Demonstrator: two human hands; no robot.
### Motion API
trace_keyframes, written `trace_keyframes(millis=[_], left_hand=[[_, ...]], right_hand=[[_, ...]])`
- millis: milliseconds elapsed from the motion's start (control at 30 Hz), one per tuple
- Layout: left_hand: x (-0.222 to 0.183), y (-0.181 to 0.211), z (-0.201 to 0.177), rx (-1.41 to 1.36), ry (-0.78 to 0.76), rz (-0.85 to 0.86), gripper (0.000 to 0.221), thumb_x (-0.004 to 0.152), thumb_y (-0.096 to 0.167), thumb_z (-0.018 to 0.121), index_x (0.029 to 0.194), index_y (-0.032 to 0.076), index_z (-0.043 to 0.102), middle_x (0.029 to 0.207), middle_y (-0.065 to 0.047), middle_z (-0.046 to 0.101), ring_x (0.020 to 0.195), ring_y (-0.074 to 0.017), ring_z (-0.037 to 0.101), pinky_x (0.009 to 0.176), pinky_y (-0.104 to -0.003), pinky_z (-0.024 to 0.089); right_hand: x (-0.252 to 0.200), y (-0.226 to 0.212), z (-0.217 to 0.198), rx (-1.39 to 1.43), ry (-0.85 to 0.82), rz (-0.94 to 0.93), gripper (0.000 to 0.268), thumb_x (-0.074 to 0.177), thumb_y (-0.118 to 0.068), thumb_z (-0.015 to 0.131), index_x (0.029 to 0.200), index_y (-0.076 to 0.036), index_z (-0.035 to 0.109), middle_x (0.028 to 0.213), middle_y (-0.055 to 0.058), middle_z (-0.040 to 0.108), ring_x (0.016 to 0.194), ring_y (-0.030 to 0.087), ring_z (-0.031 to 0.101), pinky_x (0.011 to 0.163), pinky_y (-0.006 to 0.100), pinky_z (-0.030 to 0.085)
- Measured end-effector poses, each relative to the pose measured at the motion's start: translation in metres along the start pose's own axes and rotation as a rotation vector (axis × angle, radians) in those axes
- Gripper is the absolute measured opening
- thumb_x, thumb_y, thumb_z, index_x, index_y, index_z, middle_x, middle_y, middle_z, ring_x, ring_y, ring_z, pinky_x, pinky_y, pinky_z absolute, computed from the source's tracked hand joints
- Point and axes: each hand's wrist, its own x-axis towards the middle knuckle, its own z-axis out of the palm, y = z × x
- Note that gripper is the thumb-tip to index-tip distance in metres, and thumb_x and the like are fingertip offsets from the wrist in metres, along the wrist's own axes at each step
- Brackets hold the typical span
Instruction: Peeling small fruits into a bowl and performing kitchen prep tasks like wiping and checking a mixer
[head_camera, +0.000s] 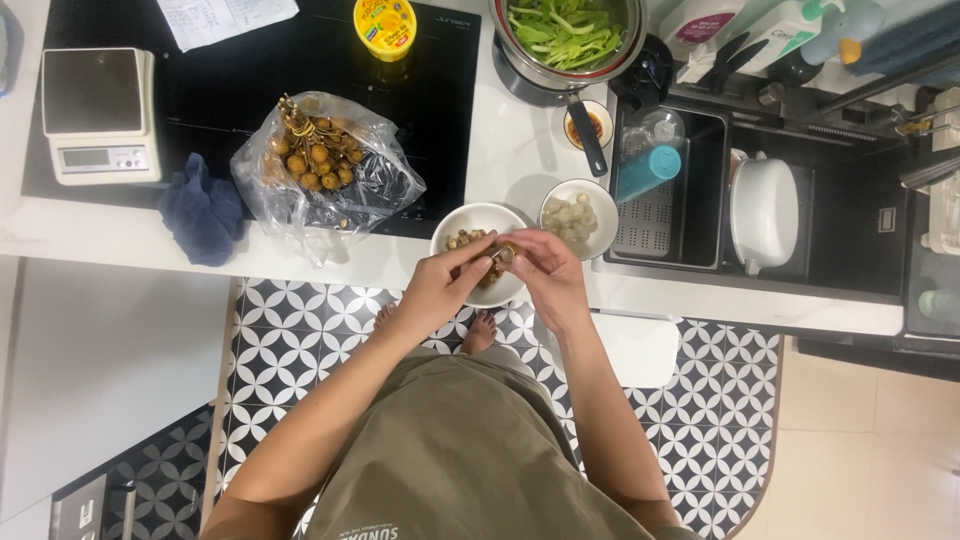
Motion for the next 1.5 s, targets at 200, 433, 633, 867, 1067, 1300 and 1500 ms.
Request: trace_keyframes(millis=[200,433,633,867,1067,1300,1500], left_hand=[[-0.005,0.016,-0.003,0.012,-0.033,0.054,0.035,0.100,0.018,0.063,0.134,0.016,0.068,0.096,-0.020,0.077,0.107,-0.0310,0.070,0.088,-0.039,0.058],[-0.007,0.022,-0.007,0.077,-0.056,0.128,0.034,0.100,0.017,0.062,0.133,0.019,0.069,0.110,-0.019,0.076,0.112,-0.0356,0.068,0.093,-0.040,0.056],[-0.008,0.023,-0.010,0.105,-0.061,0.170,0.032,0.100,0.014,0.062,0.131,0.014,0.070,0.110,-0.023,0.075,0.111,-0.0399,0.068,0.094,-0.043,0.055],[0.001,-0.026,0.020,-0.087,-0.006,0.150,0.024,0.099,0.015,0.064,0.121,0.011,0.074,0.116,-0.019,0.073,0.114,-0.0347,0.066,0.095,-0.041,0.055],[0.021,-0.065,0.016,-0.143,0.163,0.156,0.025,0.099,0.018,0.061,0.121,0.012,0.073,0.126,-0.013,0.071,0.120,-0.0271,0.065,0.104,-0.035,0.048],[0.026,-0.067,0.010,0.006,-0.035,0.035,0.034,0.100,0.040,0.053,0.112,0.019,0.077,0.093,0.000,0.079,0.076,-0.0105,0.069,0.068,-0.028,0.051],[-0.002,-0.027,-0.003,-0.139,0.034,0.193,0.030,0.097,0.021,0.068,0.126,0.017,0.072,0.116,-0.011,0.075,0.117,-0.0292,0.067,0.100,-0.040,0.054]], right_hand=[[0.003,0.002,-0.003,-0.062,0.024,-0.014,0.026,0.087,0.006,0.076,0.112,0.007,0.070,0.117,0.019,0.073,0.101,0.021,0.071,0.091,0.038,0.063],[0.005,-0.002,0.000,-0.152,0.065,-0.013,0.022,0.085,0.006,0.080,0.106,0.007,0.074,0.091,0.013,0.071,0.086,0.016,0.070,0.083,0.033,0.064],[0.006,-0.007,0.007,-0.157,0.082,-0.003,0.022,0.085,0.006,0.081,0.105,0.009,0.074,0.085,0.013,0.070,0.082,0.016,0.069,0.078,0.035,0.066],[0.005,0.015,-0.027,-0.418,0.105,0.006,0.022,0.084,-0.003,0.084,0.104,0.001,0.075,0.100,0.018,0.076,0.095,0.023,0.073,0.089,0.039,0.060],[0.008,0.028,-0.020,-0.507,0.067,-0.055,0.019,0.089,0.002,0.079,0.105,-0.001,0.070,0.101,0.014,0.071,0.095,0.018,0.070,0.091,0.029,0.060],[-0.001,0.004,0.005,-0.560,0.152,0.105,0.022,0.086,-0.004,0.076,0.107,-0.007,0.074,0.106,0.007,0.075,0.097,0.010,0.071,0.085,0.016,0.059],[0.023,0.044,-0.033,-0.246,0.083,-0.089,0.025,0.083,0.012,0.079,0.106,0.011,0.069,0.101,0.025,0.071,0.093,0.034,0.075,0.083,0.054,0.065]])
